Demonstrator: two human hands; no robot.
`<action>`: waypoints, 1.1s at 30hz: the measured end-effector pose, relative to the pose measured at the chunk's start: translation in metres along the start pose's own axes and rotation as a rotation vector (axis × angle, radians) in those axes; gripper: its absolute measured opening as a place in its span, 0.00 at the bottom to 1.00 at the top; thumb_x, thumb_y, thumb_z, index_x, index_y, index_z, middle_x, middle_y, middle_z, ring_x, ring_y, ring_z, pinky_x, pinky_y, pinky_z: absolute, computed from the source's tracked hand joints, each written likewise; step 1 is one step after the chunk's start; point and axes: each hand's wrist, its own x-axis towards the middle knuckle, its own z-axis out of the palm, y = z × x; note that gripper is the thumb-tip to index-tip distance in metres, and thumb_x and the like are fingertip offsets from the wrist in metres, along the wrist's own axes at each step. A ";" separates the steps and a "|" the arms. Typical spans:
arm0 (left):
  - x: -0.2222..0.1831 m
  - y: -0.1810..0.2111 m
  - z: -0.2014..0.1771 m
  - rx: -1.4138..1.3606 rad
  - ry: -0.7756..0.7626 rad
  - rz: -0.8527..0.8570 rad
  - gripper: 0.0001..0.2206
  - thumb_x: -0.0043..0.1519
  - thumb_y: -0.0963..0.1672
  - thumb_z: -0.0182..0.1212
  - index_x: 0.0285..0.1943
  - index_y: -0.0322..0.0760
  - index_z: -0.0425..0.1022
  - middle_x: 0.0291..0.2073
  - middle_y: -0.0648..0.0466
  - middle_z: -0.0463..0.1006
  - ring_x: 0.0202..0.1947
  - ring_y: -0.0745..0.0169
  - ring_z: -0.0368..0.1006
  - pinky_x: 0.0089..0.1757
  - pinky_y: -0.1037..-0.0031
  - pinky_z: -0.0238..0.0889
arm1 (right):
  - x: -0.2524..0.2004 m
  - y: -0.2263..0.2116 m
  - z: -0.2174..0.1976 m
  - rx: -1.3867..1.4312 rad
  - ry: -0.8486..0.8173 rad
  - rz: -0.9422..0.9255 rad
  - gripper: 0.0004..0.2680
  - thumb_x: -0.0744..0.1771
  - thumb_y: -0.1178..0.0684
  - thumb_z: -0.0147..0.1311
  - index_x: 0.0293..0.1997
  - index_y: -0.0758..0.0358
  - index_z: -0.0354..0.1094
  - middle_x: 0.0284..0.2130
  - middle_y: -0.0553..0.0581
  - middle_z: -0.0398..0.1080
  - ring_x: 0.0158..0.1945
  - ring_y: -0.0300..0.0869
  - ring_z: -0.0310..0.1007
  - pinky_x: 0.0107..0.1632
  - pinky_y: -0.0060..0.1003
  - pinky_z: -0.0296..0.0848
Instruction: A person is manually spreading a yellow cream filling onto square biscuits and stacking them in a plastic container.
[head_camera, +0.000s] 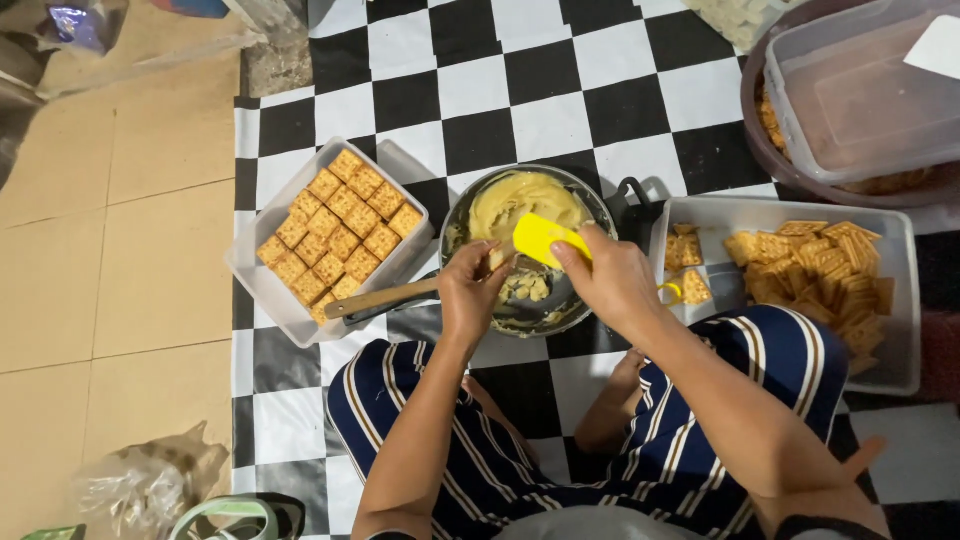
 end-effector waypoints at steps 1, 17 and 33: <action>0.000 0.001 0.003 0.000 -0.003 0.000 0.16 0.51 0.36 0.77 0.47 0.25 0.80 0.41 0.37 0.82 0.42 0.35 0.80 0.39 0.61 0.78 | -0.001 0.000 0.000 0.000 0.001 0.003 0.17 0.69 0.32 0.46 0.46 0.54 0.70 0.30 0.66 0.77 0.40 0.62 0.79 0.43 0.52 0.75; -0.001 -0.002 0.004 0.090 -0.040 0.135 0.15 0.56 0.36 0.73 0.52 0.30 0.80 0.45 0.46 0.82 0.45 0.45 0.81 0.40 0.64 0.81 | 0.000 0.008 0.009 -0.064 0.060 -0.088 0.18 0.70 0.32 0.46 0.39 0.56 0.69 0.22 0.65 0.74 0.33 0.62 0.78 0.36 0.53 0.74; -0.002 0.019 -0.005 0.091 -0.006 0.293 0.15 0.55 0.34 0.72 0.51 0.30 0.80 0.45 0.43 0.83 0.43 0.43 0.81 0.38 0.61 0.83 | 0.013 0.026 0.020 -0.027 0.057 -0.032 0.17 0.69 0.31 0.46 0.43 0.54 0.69 0.24 0.66 0.75 0.36 0.62 0.78 0.38 0.54 0.74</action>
